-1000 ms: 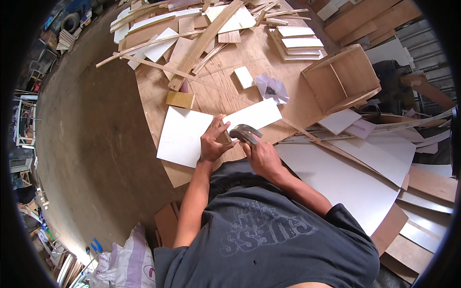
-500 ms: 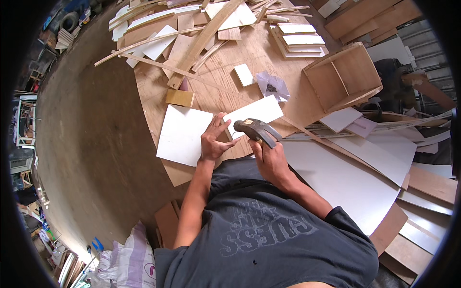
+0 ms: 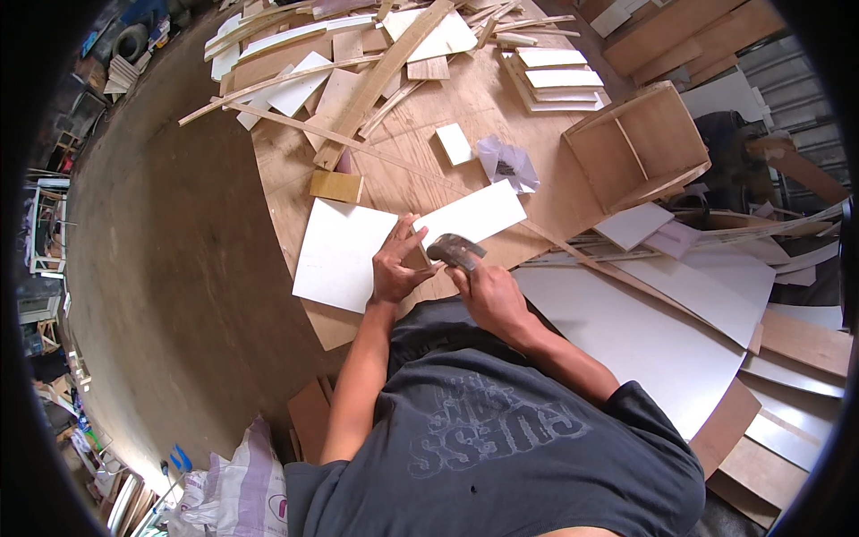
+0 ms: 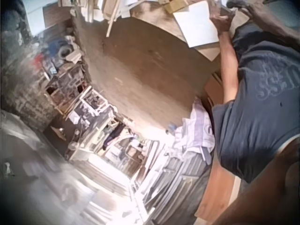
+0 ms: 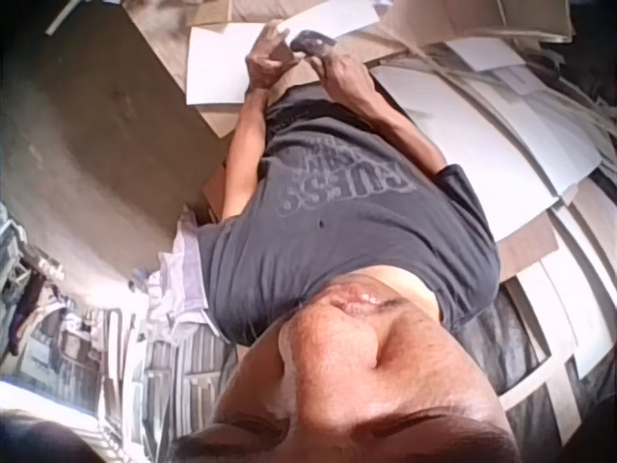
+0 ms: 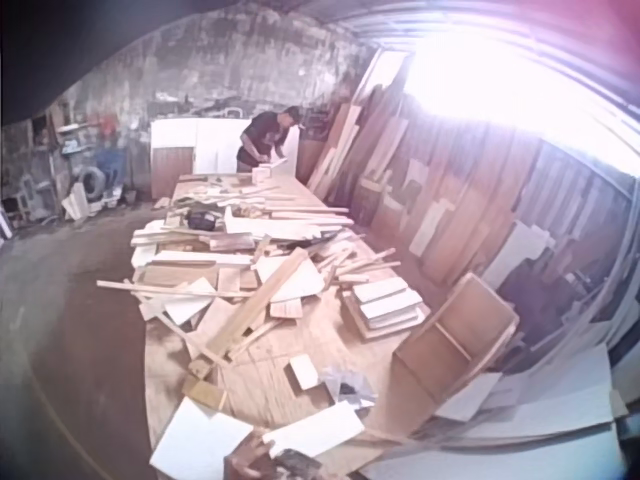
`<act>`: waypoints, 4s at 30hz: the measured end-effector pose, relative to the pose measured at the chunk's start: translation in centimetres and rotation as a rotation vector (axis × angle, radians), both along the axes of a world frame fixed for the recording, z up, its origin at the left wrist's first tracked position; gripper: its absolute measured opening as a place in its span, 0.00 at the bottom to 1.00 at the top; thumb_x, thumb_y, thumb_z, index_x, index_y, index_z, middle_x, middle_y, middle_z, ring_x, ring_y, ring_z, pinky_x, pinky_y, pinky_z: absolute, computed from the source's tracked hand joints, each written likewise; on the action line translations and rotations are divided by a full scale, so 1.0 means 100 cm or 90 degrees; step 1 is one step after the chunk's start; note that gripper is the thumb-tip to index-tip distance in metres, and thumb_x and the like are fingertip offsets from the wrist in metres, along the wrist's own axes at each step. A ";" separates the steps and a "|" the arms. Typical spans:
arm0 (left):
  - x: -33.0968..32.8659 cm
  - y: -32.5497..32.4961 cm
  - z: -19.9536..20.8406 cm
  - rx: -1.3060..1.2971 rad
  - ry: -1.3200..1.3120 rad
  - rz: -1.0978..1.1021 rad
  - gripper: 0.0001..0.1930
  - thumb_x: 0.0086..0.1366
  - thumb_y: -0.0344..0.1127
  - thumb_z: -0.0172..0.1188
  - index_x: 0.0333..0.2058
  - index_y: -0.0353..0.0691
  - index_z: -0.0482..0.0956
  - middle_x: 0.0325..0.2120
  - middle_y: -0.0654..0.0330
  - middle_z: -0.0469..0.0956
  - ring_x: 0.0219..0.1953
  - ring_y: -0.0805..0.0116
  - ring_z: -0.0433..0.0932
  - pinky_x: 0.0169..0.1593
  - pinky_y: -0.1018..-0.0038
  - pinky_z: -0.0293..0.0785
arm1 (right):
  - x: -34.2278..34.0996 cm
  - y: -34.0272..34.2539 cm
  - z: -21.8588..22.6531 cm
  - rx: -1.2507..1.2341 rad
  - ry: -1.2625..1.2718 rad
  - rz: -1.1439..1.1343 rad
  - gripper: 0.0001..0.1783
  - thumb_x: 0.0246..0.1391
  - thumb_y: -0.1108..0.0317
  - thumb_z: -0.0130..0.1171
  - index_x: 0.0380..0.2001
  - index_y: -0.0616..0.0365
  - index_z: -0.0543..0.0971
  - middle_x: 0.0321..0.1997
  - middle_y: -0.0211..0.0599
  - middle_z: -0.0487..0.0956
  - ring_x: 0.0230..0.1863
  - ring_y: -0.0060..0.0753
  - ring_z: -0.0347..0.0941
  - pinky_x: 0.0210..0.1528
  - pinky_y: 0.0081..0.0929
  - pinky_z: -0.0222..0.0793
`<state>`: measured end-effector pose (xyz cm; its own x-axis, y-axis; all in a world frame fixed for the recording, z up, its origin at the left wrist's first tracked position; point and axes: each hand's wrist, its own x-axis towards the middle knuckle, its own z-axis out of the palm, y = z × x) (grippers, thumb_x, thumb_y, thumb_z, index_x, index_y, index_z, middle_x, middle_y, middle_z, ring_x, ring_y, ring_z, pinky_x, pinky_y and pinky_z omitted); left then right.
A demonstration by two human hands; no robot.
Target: The person joins small pieces of wood together, using a hammer to drive a nail into one piece and then securing it to another, while working at a workbench covered in wood scraps.
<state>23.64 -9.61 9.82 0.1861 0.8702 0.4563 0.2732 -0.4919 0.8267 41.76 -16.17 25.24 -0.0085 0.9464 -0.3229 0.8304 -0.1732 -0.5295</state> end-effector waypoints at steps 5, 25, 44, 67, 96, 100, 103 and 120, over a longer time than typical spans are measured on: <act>0.005 0.002 0.003 -0.011 0.051 0.021 0.39 0.41 0.36 0.86 0.57 0.42 0.85 0.64 0.48 0.78 0.67 0.48 0.75 0.70 0.57 0.73 | 0.001 -0.004 0.014 0.145 0.124 -0.031 0.16 0.70 0.62 0.58 0.54 0.58 0.81 0.37 0.60 0.84 0.39 0.68 0.80 0.42 0.56 0.75; 0.006 0.004 0.002 -0.092 -0.040 0.010 0.59 0.44 0.46 0.88 0.71 0.33 0.63 0.62 0.46 0.79 0.63 0.56 0.80 0.64 0.64 0.80 | -0.005 0.001 -0.014 0.083 -0.010 -0.004 0.20 0.70 0.53 0.57 0.51 0.56 0.83 0.30 0.60 0.83 0.35 0.71 0.80 0.39 0.62 0.76; 0.000 0.003 -0.001 -0.074 -0.001 0.001 0.57 0.46 0.46 0.86 0.70 0.33 0.63 0.61 0.49 0.80 0.63 0.56 0.81 0.63 0.65 0.80 | -0.005 0.008 -0.012 0.052 0.030 -0.022 0.20 0.69 0.55 0.58 0.47 0.64 0.81 0.29 0.64 0.82 0.35 0.73 0.79 0.41 0.63 0.74; -0.001 -0.001 -0.002 -0.117 -0.012 -0.012 0.61 0.43 0.48 0.88 0.71 0.32 0.62 0.64 0.45 0.76 0.66 0.53 0.77 0.67 0.61 0.78 | -0.004 0.003 0.009 0.086 0.075 0.000 0.23 0.71 0.52 0.56 0.54 0.62 0.80 0.33 0.65 0.83 0.37 0.71 0.81 0.41 0.61 0.76; 0.028 -0.012 0.021 -0.110 -0.160 0.208 0.39 0.51 0.25 0.81 0.50 0.45 0.56 0.67 0.34 0.63 0.68 0.46 0.69 0.61 0.54 0.85 | 0.146 0.056 -0.168 0.201 0.018 0.136 0.14 0.61 0.58 0.66 0.48 0.48 0.81 0.46 0.40 0.81 0.40 0.55 0.83 0.43 0.49 0.78; 0.042 -0.008 0.015 -0.083 -0.109 0.255 0.38 0.51 0.29 0.82 0.48 0.41 0.57 0.66 0.34 0.66 0.67 0.44 0.71 0.61 0.57 0.84 | 0.159 0.067 -0.200 0.209 0.002 0.162 0.19 0.57 0.62 0.65 0.52 0.49 0.82 0.49 0.37 0.80 0.51 0.50 0.80 0.51 0.47 0.77; 0.057 -0.008 0.017 -0.105 -0.108 0.263 0.37 0.52 0.28 0.81 0.47 0.41 0.57 0.67 0.34 0.66 0.68 0.44 0.70 0.63 0.54 0.82 | 0.164 0.076 -0.206 0.231 0.002 0.191 0.21 0.55 0.62 0.64 0.53 0.50 0.83 0.49 0.36 0.80 0.58 0.46 0.77 0.58 0.45 0.73; 0.118 -0.012 0.007 -0.106 -0.042 0.331 0.32 0.53 0.31 0.81 0.41 0.42 0.59 0.67 0.32 0.68 0.68 0.42 0.71 0.69 0.54 0.68 | 0.220 0.196 -0.199 0.262 0.052 -0.017 0.13 0.65 0.67 0.56 0.48 0.58 0.83 0.52 0.53 0.81 0.51 0.60 0.81 0.54 0.51 0.77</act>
<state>35.46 -10.77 10.51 -0.3118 0.9015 0.3003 0.3906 -0.1665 0.9054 63.78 3.48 5.39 0.0074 0.9965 0.0832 0.7806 0.0463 -0.6234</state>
